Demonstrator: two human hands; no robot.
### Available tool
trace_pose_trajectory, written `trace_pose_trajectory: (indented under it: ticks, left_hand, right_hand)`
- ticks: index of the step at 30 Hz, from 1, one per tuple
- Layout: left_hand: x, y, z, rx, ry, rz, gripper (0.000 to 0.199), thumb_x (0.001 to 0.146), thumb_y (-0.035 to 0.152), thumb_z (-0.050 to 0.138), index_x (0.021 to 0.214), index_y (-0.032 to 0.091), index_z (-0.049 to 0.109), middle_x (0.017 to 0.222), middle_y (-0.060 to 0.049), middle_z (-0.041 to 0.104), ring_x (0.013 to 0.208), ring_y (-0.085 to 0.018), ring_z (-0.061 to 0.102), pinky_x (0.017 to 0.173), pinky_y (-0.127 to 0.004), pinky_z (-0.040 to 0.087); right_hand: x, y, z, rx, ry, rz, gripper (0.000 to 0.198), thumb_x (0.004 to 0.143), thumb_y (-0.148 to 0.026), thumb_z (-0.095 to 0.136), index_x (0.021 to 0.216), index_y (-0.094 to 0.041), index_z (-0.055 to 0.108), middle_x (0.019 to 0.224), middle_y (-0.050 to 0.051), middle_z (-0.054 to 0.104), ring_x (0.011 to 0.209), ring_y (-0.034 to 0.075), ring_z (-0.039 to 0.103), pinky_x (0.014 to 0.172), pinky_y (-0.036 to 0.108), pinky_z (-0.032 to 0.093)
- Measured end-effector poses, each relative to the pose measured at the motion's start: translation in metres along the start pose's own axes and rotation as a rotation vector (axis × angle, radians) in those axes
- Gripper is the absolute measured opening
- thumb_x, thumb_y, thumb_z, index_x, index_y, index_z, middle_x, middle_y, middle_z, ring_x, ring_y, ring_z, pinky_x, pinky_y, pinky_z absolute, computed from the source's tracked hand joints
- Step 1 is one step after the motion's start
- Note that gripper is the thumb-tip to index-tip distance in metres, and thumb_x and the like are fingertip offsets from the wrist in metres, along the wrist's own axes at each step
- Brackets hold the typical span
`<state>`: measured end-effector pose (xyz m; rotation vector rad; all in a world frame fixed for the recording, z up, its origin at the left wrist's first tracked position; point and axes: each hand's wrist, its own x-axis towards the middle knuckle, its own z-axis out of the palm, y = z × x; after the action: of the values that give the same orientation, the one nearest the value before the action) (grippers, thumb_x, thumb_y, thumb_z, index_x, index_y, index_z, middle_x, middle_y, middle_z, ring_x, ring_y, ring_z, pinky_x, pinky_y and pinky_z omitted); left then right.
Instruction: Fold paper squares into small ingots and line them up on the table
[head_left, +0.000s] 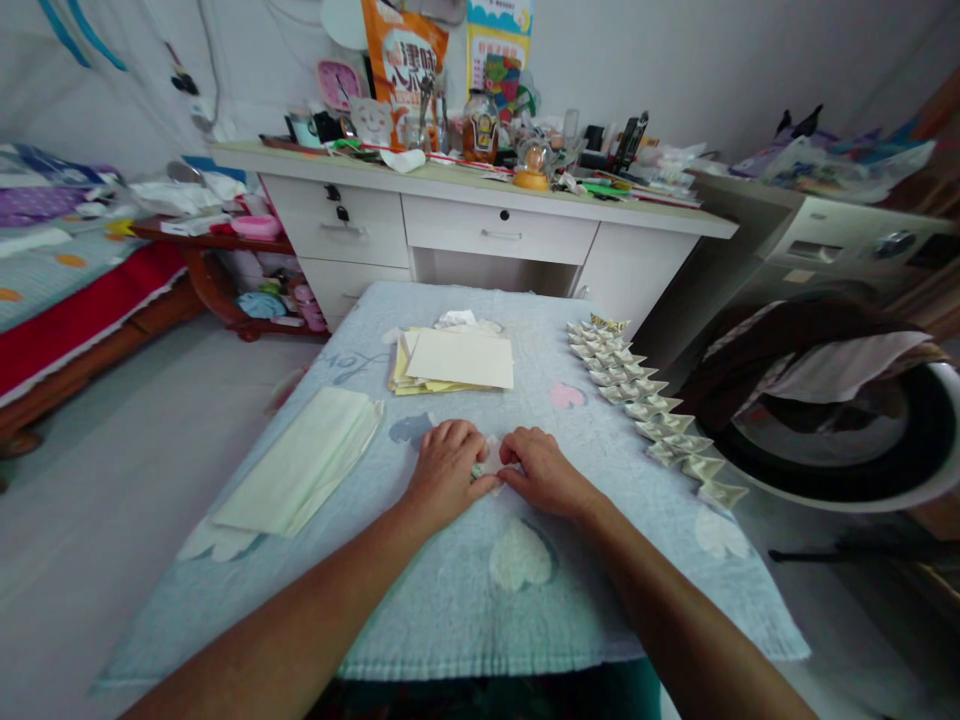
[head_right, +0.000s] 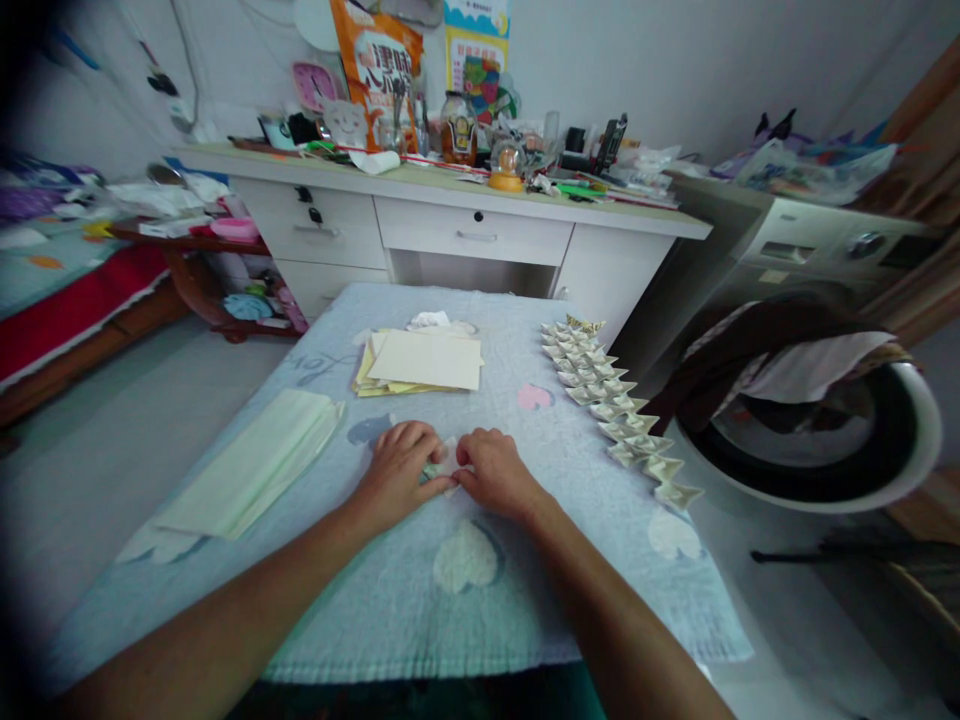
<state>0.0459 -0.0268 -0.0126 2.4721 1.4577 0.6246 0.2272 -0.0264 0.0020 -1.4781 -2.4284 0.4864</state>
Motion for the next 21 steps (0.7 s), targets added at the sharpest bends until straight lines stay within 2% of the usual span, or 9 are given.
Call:
trace_pose_trajectory:
  ticks: [3, 9, 16, 18, 21]
  left_hand:
    - [0.0, -0.003, -0.003, 0.009, -0.024, -0.025, 0.028, 0.072, 0.043, 0.072, 0.077, 0.021, 0.056, 0.1, -0.003, 0.055, 0.102, -0.024, 0.045, 0.083, -0.039, 0.033]
    - [-0.001, -0.008, -0.005, 0.031, -0.043, -0.059, 0.01, 0.08, 0.03, 0.064, 0.078, 0.022, 0.058, 0.101, -0.002, 0.055, 0.102, -0.023, 0.044, 0.087, -0.041, 0.032]
    - [0.005, -0.012, -0.003, 0.091, 0.035, -0.139, 0.009, 0.082, 0.03, 0.059, 0.079, 0.022, 0.061, 0.094, -0.004, 0.056, 0.098, -0.025, 0.046, 0.083, -0.042, 0.035]
    - [0.009, -0.013, -0.003, 0.051, 0.067, -0.102, 0.009, 0.081, 0.027, 0.06, 0.089, 0.023, 0.064, 0.097, -0.005, 0.057, 0.098, -0.025, 0.046, 0.085, -0.041, 0.037]
    - [0.014, -0.015, 0.0, -0.018, 0.055, 0.048, 0.023, 0.082, 0.023, 0.059, 0.104, 0.028, 0.066, 0.109, -0.004, 0.057, 0.104, -0.024, 0.045, 0.089, -0.039, 0.038]
  right_hand:
    - [-0.003, 0.001, 0.001, -0.015, -0.008, 0.001, 0.009, 0.082, -0.02, 0.06, 0.091, -0.018, 0.058, 0.089, 0.002, 0.058, 0.084, 0.017, 0.048, 0.076, 0.028, 0.032]
    - [-0.005, 0.0, 0.001, -0.032, -0.02, 0.002, 0.013, 0.083, -0.024, 0.061, 0.094, -0.019, 0.057, 0.094, 0.004, 0.057, 0.088, 0.018, 0.047, 0.077, 0.03, 0.03]
    - [-0.009, 0.0, 0.001, -0.025, -0.003, -0.004, 0.015, 0.082, -0.025, 0.061, 0.095, -0.019, 0.057, 0.095, 0.003, 0.057, 0.088, 0.019, 0.047, 0.078, 0.031, 0.03]
    - [-0.009, -0.001, 0.001, -0.024, -0.005, -0.003, 0.015, 0.082, -0.025, 0.061, 0.095, -0.019, 0.057, 0.096, 0.004, 0.057, 0.089, 0.019, 0.047, 0.078, 0.031, 0.031]
    - [-0.008, -0.001, 0.001, -0.021, -0.005, 0.0, 0.014, 0.082, -0.024, 0.061, 0.095, -0.019, 0.057, 0.096, 0.003, 0.057, 0.09, 0.019, 0.047, 0.079, 0.031, 0.031]
